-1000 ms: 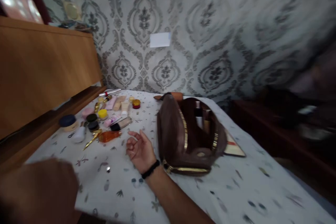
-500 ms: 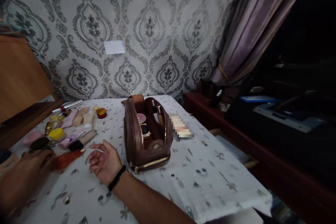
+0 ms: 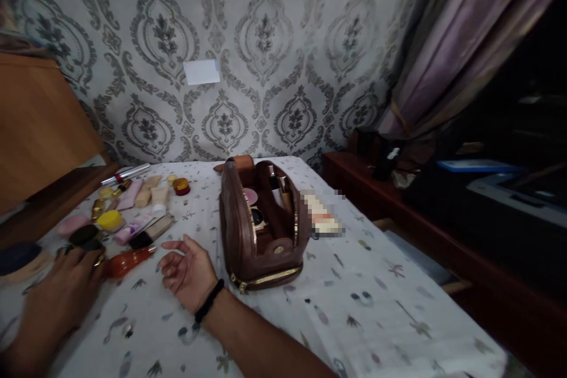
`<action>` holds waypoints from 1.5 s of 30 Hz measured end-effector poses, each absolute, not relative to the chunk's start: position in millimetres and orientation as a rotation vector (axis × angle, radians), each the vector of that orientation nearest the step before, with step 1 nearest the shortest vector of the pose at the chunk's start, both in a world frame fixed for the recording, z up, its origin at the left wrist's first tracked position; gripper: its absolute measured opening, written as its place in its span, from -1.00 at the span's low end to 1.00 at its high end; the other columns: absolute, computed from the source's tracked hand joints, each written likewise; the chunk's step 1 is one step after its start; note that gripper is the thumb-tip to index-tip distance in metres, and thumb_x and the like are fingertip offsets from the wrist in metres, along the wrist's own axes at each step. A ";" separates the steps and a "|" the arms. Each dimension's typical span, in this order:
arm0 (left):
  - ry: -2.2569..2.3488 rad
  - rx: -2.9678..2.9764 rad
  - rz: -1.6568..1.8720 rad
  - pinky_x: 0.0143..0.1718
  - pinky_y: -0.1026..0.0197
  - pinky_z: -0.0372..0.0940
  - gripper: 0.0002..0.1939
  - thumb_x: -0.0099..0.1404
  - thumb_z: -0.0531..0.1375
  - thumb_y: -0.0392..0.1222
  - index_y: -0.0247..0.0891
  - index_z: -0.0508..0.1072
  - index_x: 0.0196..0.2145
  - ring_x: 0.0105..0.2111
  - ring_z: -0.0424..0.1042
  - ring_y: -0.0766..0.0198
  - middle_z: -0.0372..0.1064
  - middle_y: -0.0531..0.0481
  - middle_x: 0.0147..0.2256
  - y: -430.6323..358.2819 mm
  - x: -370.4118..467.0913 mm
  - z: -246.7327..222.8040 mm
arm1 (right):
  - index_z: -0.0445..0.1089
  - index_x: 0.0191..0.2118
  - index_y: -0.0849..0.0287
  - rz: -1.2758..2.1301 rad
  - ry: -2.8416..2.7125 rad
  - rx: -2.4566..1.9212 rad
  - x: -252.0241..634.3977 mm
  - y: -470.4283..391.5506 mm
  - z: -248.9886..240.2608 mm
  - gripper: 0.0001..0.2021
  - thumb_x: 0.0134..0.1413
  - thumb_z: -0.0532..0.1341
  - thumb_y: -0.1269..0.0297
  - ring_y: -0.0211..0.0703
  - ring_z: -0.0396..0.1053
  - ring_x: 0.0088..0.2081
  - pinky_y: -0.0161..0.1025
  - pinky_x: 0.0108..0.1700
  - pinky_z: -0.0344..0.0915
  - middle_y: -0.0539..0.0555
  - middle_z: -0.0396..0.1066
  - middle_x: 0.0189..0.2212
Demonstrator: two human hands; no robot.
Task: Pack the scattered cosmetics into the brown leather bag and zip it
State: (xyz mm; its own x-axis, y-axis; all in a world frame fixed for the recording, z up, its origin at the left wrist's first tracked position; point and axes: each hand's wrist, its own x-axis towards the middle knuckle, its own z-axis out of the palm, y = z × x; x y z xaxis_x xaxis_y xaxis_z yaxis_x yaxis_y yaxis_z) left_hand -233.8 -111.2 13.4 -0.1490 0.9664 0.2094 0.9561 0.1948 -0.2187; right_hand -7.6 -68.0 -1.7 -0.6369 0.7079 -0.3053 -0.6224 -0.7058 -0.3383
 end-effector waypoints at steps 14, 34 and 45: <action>-2.213 -1.822 0.045 -0.13 0.12 0.30 -0.67 0.41 -0.02 -0.33 -0.18 0.50 -0.05 -0.05 0.39 0.07 0.41 -0.15 -0.10 -114.9 -223.3 18.5 | 0.48 -0.34 0.30 2.273 -0.284 -0.531 -12.3 -72.0 -6.3 -0.72 0.28 0.15 0.21 -0.37 0.20 -0.64 -0.44 -0.60 -0.01 0.04 0.38 -0.63; -2.125 -1.736 -0.711 0.05 0.02 0.25 -0.63 0.34 -0.02 -0.41 -0.24 0.52 -0.07 -0.01 0.34 0.06 0.44 -0.16 -0.05 -91.7 -277.2 16.2 | 0.40 -0.34 0.18 1.268 -1.741 -0.931 -38.3 -62.5 -7.0 -0.82 0.11 0.11 0.23 -0.18 0.34 -0.44 -0.26 -0.37 0.23 0.02 0.41 -0.49; -2.498 -1.880 -0.328 0.10 -0.14 0.19 -0.53 0.08 0.24 -0.20 -0.13 0.51 -0.01 0.14 0.25 -0.19 0.44 -0.16 0.06 -20.9 -368.0 52.5 | 0.31 0.21 0.23 0.729 -2.175 -0.505 -35.4 -69.5 -39.3 -0.53 0.19 0.04 0.46 0.02 0.35 0.13 0.04 0.19 0.31 0.23 0.43 0.09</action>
